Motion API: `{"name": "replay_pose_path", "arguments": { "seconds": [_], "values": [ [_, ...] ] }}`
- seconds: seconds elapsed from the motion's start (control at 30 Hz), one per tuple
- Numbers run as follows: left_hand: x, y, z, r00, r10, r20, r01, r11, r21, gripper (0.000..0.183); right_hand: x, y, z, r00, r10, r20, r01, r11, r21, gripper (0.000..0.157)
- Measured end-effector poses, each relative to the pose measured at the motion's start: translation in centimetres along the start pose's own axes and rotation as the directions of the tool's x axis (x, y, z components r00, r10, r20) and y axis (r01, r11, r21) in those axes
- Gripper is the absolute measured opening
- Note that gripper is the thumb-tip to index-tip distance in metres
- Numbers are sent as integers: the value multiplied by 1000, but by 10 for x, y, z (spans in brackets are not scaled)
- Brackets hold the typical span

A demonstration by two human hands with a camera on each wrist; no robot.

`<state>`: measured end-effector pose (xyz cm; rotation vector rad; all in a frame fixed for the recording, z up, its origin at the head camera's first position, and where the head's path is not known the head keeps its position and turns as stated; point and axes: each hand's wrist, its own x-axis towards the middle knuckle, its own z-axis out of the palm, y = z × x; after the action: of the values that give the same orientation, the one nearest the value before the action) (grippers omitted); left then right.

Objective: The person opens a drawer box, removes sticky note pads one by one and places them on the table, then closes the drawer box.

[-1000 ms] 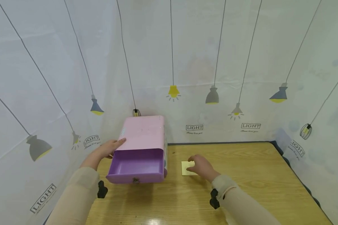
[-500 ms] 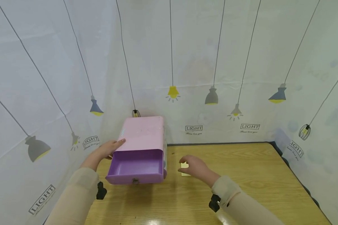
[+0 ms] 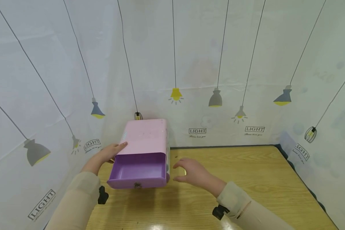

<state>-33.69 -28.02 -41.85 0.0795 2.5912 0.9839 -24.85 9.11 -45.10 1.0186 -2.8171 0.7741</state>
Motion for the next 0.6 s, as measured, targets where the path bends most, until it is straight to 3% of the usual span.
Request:
{"name": "replay_pose_path", "arguments": {
  "seconds": [0.3, 0.6],
  "values": [
    [0, 0, -1, 1000, -3, 5, 3, 1000, -6, 91, 3, -27, -7, 998, -54, 22, 54, 998, 29, 43],
    [1, -1, -3, 1000, -1, 7, 1, 1000, 9, 95, 9, -41, -7, 992, -126, 12, 125, 991, 56, 20]
  ]
}}
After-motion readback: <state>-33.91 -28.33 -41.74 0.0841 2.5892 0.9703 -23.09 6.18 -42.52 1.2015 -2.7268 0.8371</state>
